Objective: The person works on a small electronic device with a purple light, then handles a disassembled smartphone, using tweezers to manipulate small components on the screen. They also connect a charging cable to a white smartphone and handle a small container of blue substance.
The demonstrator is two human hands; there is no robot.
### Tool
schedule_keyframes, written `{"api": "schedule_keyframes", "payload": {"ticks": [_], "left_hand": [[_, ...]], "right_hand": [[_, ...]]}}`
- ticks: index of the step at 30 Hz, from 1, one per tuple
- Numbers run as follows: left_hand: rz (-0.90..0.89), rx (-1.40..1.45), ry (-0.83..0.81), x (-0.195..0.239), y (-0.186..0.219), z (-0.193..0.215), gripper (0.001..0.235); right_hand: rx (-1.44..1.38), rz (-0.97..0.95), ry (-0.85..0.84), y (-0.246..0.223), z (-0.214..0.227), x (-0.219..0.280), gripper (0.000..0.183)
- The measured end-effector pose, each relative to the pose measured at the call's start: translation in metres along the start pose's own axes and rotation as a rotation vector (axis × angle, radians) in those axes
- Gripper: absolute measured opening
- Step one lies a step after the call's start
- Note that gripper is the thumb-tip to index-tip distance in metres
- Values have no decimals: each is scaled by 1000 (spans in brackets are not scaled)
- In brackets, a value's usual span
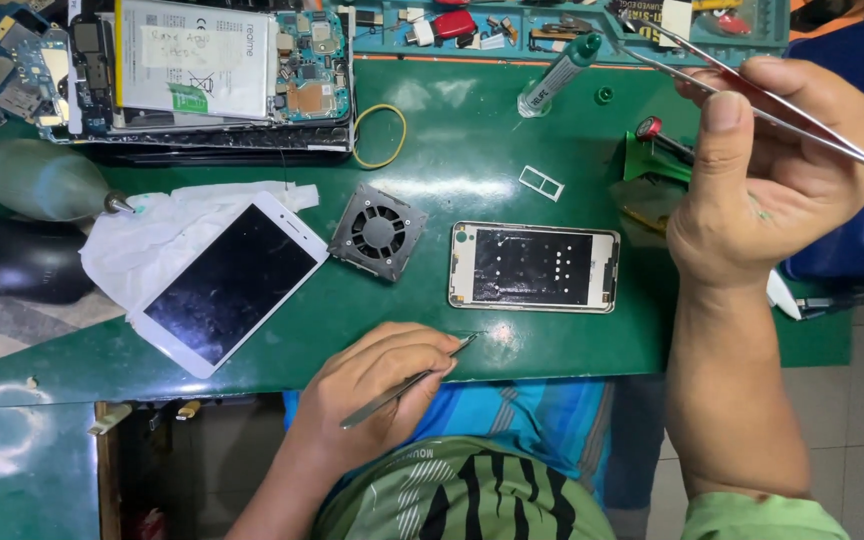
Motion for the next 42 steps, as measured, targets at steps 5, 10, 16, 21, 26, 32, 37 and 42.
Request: {"api": "schedule_keyframes", "payload": {"ticks": [5, 10, 16, 21, 26, 32, 37, 42], "left_hand": [[3, -4, -15, 1, -1, 0, 7], [16, -17, -6, 2, -1, -1, 8], [21, -6, -4, 2, -1, -1, 7], [39, -3, -12, 2, -1, 0, 7], [44, 12, 8, 0, 1, 1, 7], [29, 12, 17, 0, 0, 1, 8], [25, 65, 12, 1, 0, 4, 4], [21, -30, -58, 11, -4, 2, 18]], "right_hand": [[8, -3, -28, -1, -2, 0, 14], [-2, -3, -41, -1, -2, -1, 14], [-3, -13, -37, 0, -2, -1, 14], [37, 15, -18, 0, 1, -2, 14], [25, 11, -6, 0, 2, -2, 14], [3, 21, 15, -2, 2, -2, 15], [-64, 71, 120, -8, 29, 36, 18], [-136, -44, -219, -58, 21, 100, 23]]}}
Point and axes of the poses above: each hand's wrist, its own x-axis away from the middle knuckle, its own z-axis out of the back of the hand, y = z × x, the point moved 5 cm from there along -x, towards the middle knuckle, and after that the axes turned 5 degrees about -x, right-handed, at the moved point
